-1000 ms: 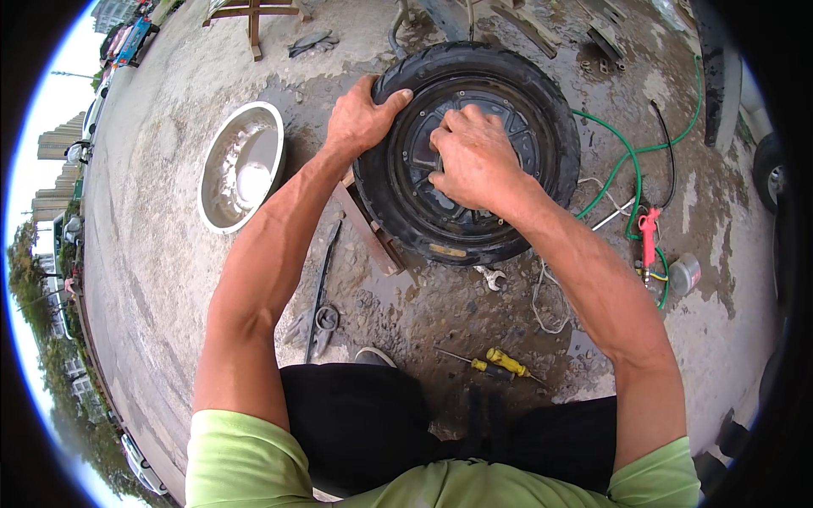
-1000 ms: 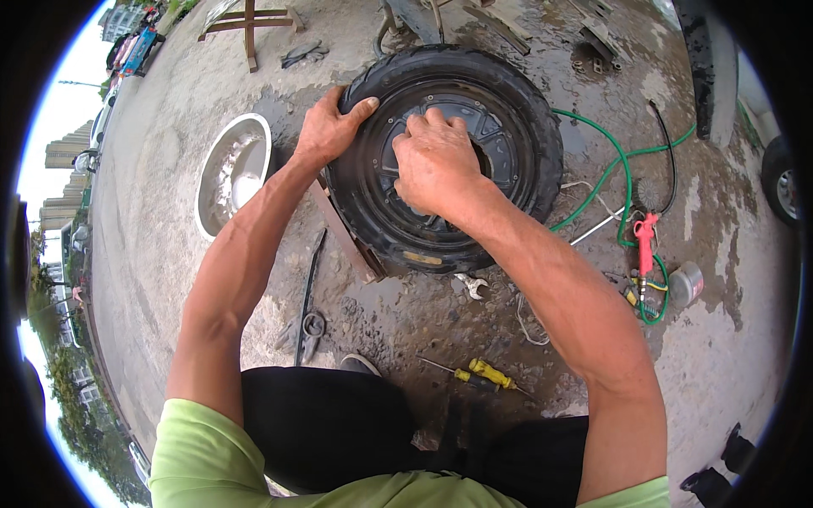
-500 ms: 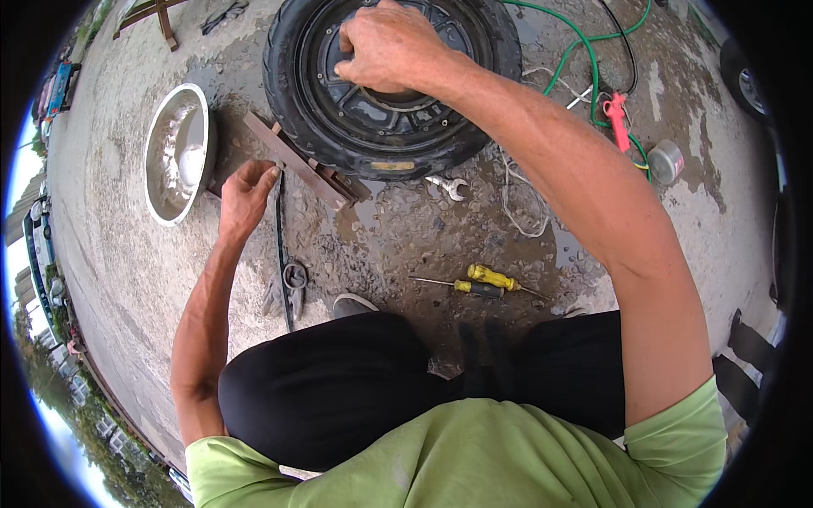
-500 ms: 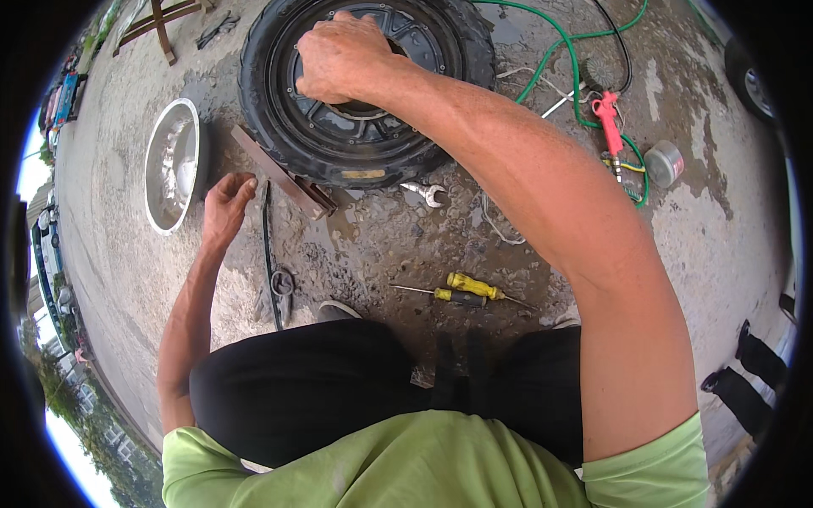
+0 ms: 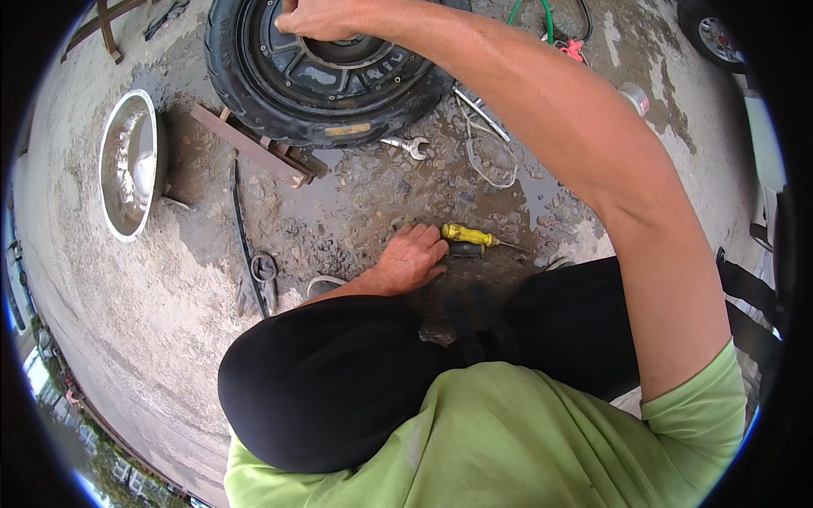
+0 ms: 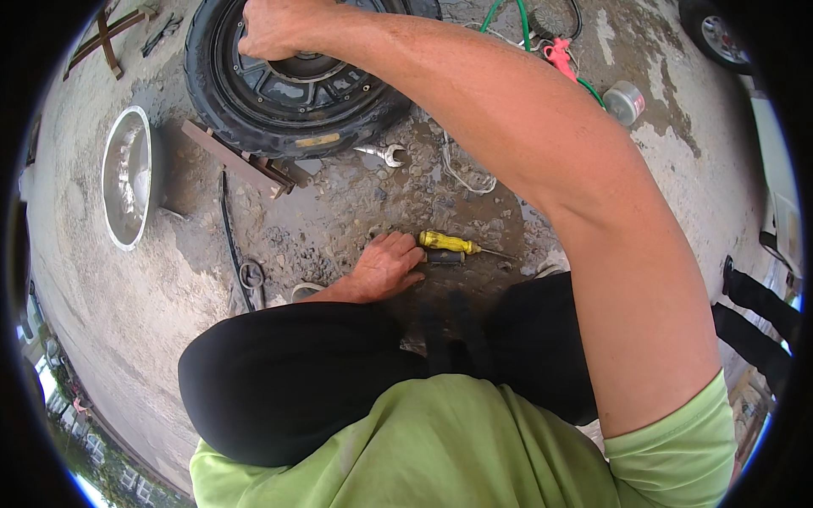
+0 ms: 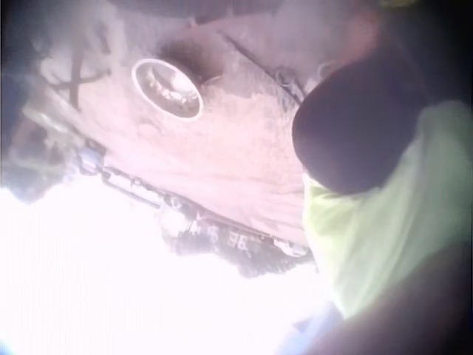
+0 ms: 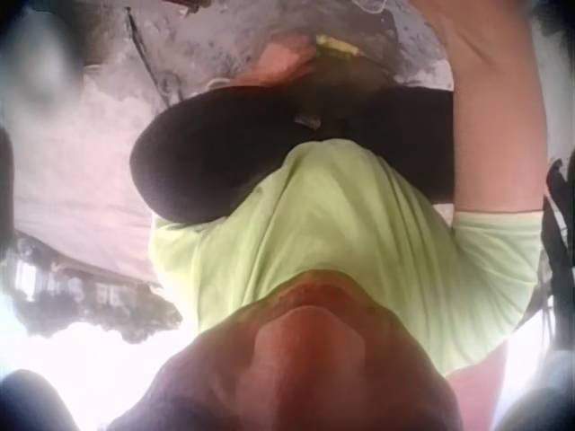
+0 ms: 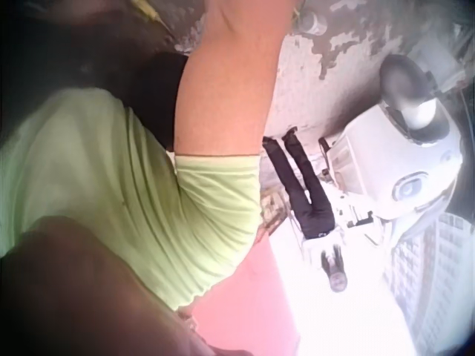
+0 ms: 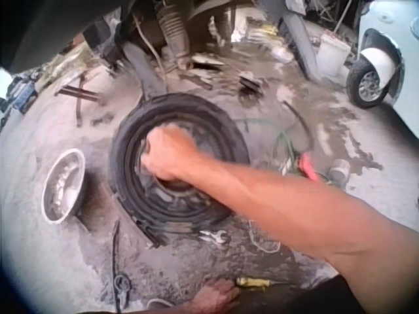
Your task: The person inflates a motorcycle tire using a pressure gun, then removes the valve cap and uses a screwdriver to pry the tire bead from the rim. The person continues to work the tire around the rim with the screwdriver while the tire rests on a wooden stand.
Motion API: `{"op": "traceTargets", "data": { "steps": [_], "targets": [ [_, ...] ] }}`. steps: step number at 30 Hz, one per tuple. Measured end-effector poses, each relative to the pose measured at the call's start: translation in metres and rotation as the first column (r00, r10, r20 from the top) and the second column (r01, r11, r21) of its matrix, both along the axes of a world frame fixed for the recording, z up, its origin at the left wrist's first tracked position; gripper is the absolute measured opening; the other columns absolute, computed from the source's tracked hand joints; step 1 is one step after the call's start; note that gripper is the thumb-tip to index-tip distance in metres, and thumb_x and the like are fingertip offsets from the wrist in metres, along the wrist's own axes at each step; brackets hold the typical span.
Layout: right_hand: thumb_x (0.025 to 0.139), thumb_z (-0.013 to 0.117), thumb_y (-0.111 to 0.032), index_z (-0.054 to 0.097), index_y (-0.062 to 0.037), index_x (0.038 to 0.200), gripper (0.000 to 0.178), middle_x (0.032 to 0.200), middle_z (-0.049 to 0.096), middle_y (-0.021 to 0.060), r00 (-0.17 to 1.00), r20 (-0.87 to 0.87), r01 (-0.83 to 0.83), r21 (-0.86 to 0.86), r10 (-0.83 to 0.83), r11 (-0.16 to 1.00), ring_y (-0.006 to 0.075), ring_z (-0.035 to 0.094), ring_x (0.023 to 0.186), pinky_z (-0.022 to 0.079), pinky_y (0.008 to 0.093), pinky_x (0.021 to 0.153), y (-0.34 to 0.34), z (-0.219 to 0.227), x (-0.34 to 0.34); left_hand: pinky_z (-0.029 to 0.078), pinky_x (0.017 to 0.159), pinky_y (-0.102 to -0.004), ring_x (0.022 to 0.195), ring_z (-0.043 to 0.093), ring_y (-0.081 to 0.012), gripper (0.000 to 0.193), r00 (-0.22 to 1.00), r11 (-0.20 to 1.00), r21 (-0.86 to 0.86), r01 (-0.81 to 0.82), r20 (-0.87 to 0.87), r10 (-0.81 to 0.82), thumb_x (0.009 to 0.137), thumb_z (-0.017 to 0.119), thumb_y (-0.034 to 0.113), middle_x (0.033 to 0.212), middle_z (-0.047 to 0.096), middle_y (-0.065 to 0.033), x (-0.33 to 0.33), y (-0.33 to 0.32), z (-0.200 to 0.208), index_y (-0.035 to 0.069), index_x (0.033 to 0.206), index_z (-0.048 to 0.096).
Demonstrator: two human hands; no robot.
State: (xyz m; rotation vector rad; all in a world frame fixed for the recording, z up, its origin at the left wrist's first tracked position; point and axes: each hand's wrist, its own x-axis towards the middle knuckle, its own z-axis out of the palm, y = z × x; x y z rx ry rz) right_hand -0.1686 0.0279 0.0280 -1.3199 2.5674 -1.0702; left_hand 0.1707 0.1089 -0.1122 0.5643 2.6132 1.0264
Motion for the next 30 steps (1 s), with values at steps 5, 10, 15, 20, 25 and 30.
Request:
{"op": "traceTargets", "data": {
  "steps": [5, 10, 15, 20, 25, 30],
  "targets": [
    [0.082, 0.069, -0.024, 0.081, 0.0029, 0.092, 0.031, 0.096, 0.075, 0.0338, 0.999, 0.037, -0.003, 0.031, 0.002, 1.000, 0.0492, 0.076, 0.093, 0.062, 0.0560, 0.085, 0.006, 0.004, 0.000, 0.054, 0.084, -0.0446, 0.103, 0.064, -0.0312, 0.023, 0.999, 0.995, -0.091, -0.029, -0.021, 0.027, 0.085, 0.082, 0.021, 0.104, 0.061, -0.0089, -0.002, 0.007, -0.015, 0.011, 0.100, 0.068],
    [0.084, 0.070, -0.027, 0.082, -0.0011, 0.098, 0.032, 0.105, 0.076, 0.0337, 1.000, 0.009, 0.002, -0.005, -0.002, 1.000, 0.0476, 0.076, 0.103, 0.062, 0.0549, 0.093, 0.003, 0.009, 0.009, 0.057, 0.083, -0.0427, 0.098, 0.068, -0.0298, 0.028, 0.931, 0.966, 0.136, -0.222, 0.324, 0.168, 0.085, 0.083, 0.009, 0.105, 0.063, -0.0094, -0.003, -0.039, 0.023, 0.007, 0.110, 0.070],
    [0.088, 0.074, -0.033, 0.085, -0.0051, 0.106, 0.035, 0.100, 0.082, 0.0182, 0.998, -0.004, -0.068, 0.130, 0.069, 0.989, 0.0346, 0.078, 0.097, 0.061, 0.0468, 0.091, 0.005, -0.002, -0.010, 0.059, 0.089, -0.0420, 0.102, 0.070, -0.0296, 0.027, 0.865, 0.831, 0.290, -0.475, 0.328, 0.380, 0.087, 0.084, 0.006, 0.107, 0.065, -0.0102, -0.018, -0.112, 0.078, 0.008, 0.111, 0.071],
    [0.090, 0.073, -0.031, 0.083, -0.0042, 0.101, 0.031, 0.105, 0.079, 0.0164, 0.990, -0.055, -0.123, 0.155, 0.133, 0.980, 0.0357, 0.072, 0.107, 0.056, 0.0461, 0.101, 0.004, -0.001, -0.010, 0.059, 0.090, -0.0393, 0.098, 0.075, -0.0246, 0.033, 0.756, 0.730, 0.229, -0.644, 0.340, 0.560, 0.090, 0.081, 0.008, 0.106, 0.075, -0.0093, -0.042, -0.157, 0.145, 0.009, 0.121, 0.071],
    [0.090, 0.071, -0.028, 0.080, -0.0046, 0.112, 0.033, 0.120, 0.075, 0.0145, 0.986, -0.034, -0.149, 0.239, 0.162, 0.960, 0.0353, 0.066, 0.120, 0.050, 0.0472, 0.109, 0.004, 0.008, -0.003, 0.059, 0.092, -0.0343, 0.108, 0.073, -0.0143, 0.038, 0.660, 0.536, 0.397, -0.745, 0.554, 0.507, 0.093, 0.076, 0.002, 0.117, 0.075, -0.0072, -0.040, -0.163, 0.218, 0.008, 0.130, 0.070],
    [0.088, 0.071, -0.029, 0.077, -0.0048, 0.118, 0.038, 0.133, 0.070, 0.0138, 0.988, 0.005, -0.151, 0.276, 0.155, 0.949, 0.0349, 0.059, 0.133, 0.044, 0.0477, 0.118, 0.009, 0.016, 0.005, 0.057, 0.105, -0.0378, 0.121, 0.071, -0.0208, 0.054, 0.537, 0.235, 0.489, -0.840, 0.812, 0.228, 0.091, 0.074, -0.003, 0.132, 0.070, -0.0095, -0.019, -0.162, 0.286, 0.007, 0.143, 0.062]
  ]
}}
